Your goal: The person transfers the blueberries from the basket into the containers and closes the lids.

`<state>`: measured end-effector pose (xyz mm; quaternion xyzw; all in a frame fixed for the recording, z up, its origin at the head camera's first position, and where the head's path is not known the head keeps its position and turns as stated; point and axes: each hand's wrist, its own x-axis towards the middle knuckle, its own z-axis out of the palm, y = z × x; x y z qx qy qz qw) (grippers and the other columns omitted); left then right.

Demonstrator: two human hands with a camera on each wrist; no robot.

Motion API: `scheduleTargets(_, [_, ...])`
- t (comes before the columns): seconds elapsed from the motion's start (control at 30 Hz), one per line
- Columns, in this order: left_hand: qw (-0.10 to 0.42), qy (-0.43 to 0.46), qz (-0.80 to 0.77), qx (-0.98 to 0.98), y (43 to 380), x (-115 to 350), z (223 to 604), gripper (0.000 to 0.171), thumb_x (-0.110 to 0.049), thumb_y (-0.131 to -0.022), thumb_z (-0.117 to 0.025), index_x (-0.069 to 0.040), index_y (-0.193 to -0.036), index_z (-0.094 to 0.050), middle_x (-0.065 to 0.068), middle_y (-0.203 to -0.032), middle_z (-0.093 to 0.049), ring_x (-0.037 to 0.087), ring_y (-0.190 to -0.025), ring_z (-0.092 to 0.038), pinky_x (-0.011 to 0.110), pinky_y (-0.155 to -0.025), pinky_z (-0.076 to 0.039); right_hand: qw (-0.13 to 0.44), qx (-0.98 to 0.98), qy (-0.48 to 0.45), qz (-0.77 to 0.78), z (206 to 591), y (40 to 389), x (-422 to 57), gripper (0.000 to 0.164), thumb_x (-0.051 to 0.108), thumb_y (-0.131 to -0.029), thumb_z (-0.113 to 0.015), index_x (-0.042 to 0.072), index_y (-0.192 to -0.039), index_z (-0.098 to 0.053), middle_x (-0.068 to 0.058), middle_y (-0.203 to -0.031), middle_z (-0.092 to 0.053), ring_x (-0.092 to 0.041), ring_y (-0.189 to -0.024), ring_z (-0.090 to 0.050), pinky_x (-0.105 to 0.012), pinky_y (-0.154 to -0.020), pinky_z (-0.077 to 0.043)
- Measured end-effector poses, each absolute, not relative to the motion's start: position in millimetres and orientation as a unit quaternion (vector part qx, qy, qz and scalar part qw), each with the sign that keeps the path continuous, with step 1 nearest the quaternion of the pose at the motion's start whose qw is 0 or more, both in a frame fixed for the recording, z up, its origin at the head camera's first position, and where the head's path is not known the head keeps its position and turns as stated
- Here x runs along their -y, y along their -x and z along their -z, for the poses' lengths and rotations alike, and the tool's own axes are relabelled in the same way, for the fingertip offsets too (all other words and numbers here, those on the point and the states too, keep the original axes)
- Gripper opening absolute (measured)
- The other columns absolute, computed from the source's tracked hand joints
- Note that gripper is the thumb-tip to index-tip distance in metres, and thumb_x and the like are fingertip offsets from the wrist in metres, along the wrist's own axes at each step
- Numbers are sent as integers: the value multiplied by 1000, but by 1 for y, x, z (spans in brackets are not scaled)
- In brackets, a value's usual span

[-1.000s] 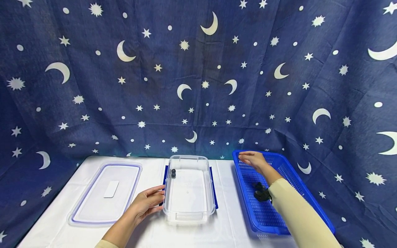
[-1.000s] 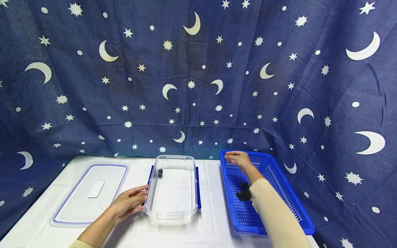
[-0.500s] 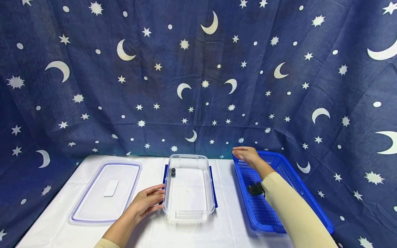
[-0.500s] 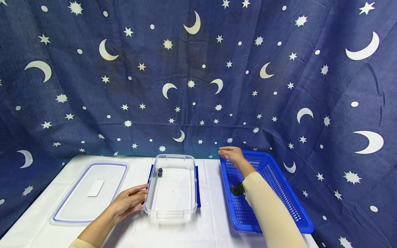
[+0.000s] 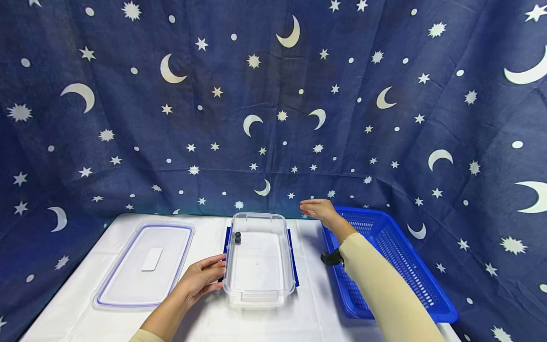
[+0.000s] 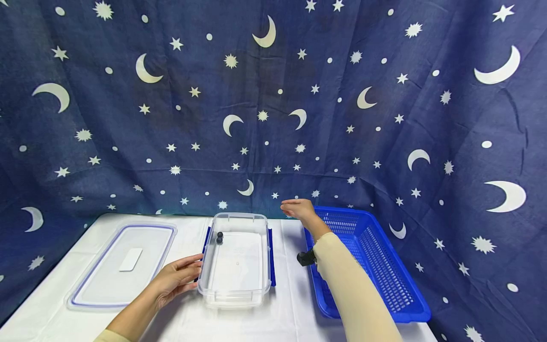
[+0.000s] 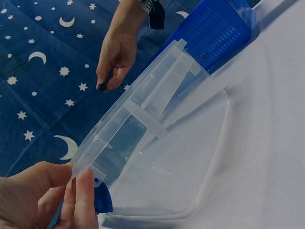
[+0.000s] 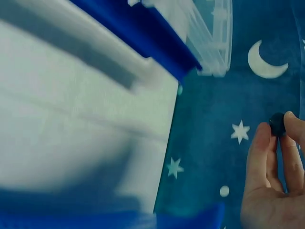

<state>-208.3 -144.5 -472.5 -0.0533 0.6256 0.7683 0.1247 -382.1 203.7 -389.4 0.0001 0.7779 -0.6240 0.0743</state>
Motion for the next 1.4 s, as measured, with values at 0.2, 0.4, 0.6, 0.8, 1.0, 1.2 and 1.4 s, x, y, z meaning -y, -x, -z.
scheduleTargets(0.2, [124,53,-769,-625,208,145,473,58,-4,-89,-69,5,-142,-47,-2,-107,-66,10,-89,-67,29,-75,-62,84,-772,-3,630,391,378,-180,39,4,-92,-67,-11,-128,-59,-21,-121,-66,-18,-96,-70,-40,-104,-51])
scheduleTargets(0.4, [124,56,-768,-626,208,145,473,58,-5,-89,-69,5,-142,-47,-1,-107,-66,11,-90,-67,29,-76,-62,90,-758,1,646,396,380,-165,40,-2,-91,-66,-15,-127,-57,-25,-119,-66,-29,-105,-69,-40,-103,-51])
scheduleTargets(0.6, [124,56,-767,-627,208,145,473,59,-5,-89,-70,5,-142,-47,-1,-107,-66,12,-90,-68,30,-77,-62,97,-735,1,671,405,382,-153,36,-8,-89,-65,-18,-123,-58,-13,-97,-73,-24,-94,-71,-35,-96,-56])
scheduleTargets(0.8, [121,60,-765,-629,208,145,473,58,-5,-88,-71,4,-141,-49,0,-108,-66,14,-90,-68,30,-77,-62,125,-728,7,674,412,379,-139,37,-6,-89,-66,-17,-123,-58,-12,-97,-73,-16,-87,-71,-33,-95,-56])
scheduleTargets(1.0, [118,62,-763,-632,208,145,472,58,-5,-88,-71,4,-140,-49,3,-111,-66,14,-91,-68,31,-78,-62,140,-715,17,684,416,378,-124,35,-9,-89,-64,-18,-122,-58,-20,-104,-72,-20,-90,-72,-39,-99,-53])
scheduleTargets(1.2, [120,58,-763,-632,208,145,472,59,-5,-88,-70,5,-141,-47,2,-110,-66,13,-92,-67,31,-78,-62,143,-713,13,686,420,378,-108,33,-9,-89,-64,-18,-120,-60,-26,-114,-68,-20,-89,-72,-35,-94,-56])
scheduleTargets(1.4, [122,54,-763,-632,208,145,473,59,-6,-89,-70,5,-142,-46,4,-113,-65,13,-93,-67,31,-78,-62,144,-720,10,679,426,376,-95,30,-10,-88,-63,-18,-117,-62,-27,-116,-67,-28,-95,-71,-33,-90,-58])
